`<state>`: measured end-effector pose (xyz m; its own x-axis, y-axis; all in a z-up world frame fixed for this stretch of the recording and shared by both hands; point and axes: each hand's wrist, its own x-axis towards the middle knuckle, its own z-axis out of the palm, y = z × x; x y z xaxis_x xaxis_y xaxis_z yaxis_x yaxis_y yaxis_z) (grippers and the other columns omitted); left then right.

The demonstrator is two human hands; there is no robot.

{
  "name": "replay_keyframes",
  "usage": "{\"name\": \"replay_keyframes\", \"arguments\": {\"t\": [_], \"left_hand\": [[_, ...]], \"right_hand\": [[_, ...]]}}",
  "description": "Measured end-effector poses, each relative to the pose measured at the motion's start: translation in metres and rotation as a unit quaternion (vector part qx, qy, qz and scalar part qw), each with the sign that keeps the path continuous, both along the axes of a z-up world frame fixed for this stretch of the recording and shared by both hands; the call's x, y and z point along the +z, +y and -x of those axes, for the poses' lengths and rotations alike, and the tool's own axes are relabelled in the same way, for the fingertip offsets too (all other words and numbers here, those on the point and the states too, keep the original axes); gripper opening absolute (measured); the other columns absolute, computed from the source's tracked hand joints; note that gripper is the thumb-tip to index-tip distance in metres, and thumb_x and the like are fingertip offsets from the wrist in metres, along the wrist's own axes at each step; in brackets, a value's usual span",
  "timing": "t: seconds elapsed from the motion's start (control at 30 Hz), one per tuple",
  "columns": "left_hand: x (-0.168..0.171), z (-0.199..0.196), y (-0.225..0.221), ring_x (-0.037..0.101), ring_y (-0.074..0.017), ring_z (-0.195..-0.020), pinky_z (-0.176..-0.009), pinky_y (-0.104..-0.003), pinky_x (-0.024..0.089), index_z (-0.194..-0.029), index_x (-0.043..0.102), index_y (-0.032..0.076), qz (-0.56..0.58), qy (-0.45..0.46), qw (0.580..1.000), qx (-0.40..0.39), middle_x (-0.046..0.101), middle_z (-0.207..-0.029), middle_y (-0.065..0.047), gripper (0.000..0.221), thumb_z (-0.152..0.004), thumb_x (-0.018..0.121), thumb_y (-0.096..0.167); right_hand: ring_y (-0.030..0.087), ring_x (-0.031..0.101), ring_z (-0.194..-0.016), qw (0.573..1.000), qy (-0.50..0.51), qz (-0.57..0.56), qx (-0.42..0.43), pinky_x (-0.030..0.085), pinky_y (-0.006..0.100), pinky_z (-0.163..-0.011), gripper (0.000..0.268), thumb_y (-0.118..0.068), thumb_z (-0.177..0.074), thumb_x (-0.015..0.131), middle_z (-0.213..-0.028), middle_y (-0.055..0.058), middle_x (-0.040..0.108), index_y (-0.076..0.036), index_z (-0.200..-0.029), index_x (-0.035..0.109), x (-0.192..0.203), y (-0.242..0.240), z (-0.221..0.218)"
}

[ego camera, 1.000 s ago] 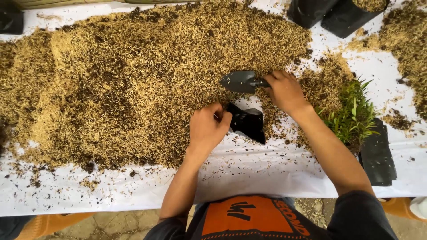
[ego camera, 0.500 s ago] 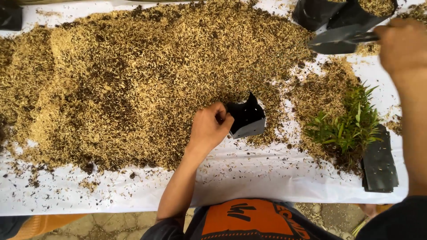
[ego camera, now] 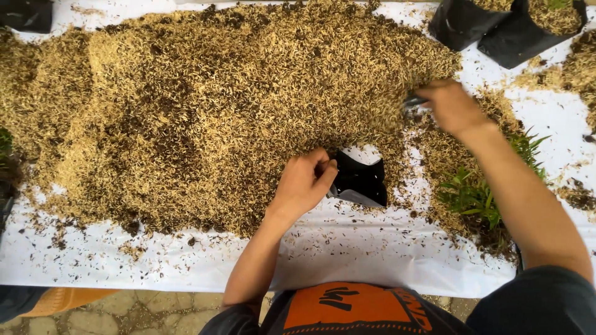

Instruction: A person uses a hand trowel to fill nursery pots with soil and plant seedlings on a workspace table.

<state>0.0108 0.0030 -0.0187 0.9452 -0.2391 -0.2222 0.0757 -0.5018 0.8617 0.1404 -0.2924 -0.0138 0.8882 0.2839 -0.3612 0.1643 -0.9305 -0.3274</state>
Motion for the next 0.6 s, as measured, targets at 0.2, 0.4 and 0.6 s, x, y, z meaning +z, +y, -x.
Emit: {"name": "replay_keyframes", "arguments": {"t": [0.2,0.4,0.6], "left_hand": [[0.009,0.0,-0.002,0.047,-0.0068,-0.042,-0.036,-0.02,0.036,-0.08,0.063,0.007,0.024,0.065,0.998,0.011,0.064,-0.064,-0.005,0.021,-0.101,0.058,0.006],[-0.025,0.001,-0.005,0.063,-0.0238,-0.046,-0.042,-0.032,0.046,-0.073,0.062,0.007,0.108,-0.066,0.988,0.088,0.064,-0.055,-0.013,0.014,-0.082,0.068,0.016],[0.029,-0.01,-0.008,0.059,-0.0134,-0.05,-0.036,-0.024,0.044,-0.112,0.053,0.012,0.05,0.06,0.994,0.075,0.075,-0.075,-0.01,0.029,-0.088,0.06,-0.003]], "right_hand": [[0.032,0.062,-0.105,0.991,-0.056,-0.075,0.091,0.05,0.05,-0.108,0.035,0.005,-0.098,0.064,-0.108,0.015,0.069,-0.002,-0.131,0.066,-0.039,0.021,0.006],[0.041,0.065,-0.113,0.997,-0.042,-0.065,0.03,0.047,0.053,-0.107,0.029,0.003,-0.101,0.059,-0.109,0.024,0.071,0.002,-0.127,0.07,0.002,0.009,0.035],[0.036,0.067,-0.104,0.993,-0.08,-0.067,0.06,0.058,0.047,-0.103,0.022,0.005,-0.102,0.059,-0.115,0.02,0.069,0.004,-0.122,0.069,0.029,-0.019,0.038]]}}
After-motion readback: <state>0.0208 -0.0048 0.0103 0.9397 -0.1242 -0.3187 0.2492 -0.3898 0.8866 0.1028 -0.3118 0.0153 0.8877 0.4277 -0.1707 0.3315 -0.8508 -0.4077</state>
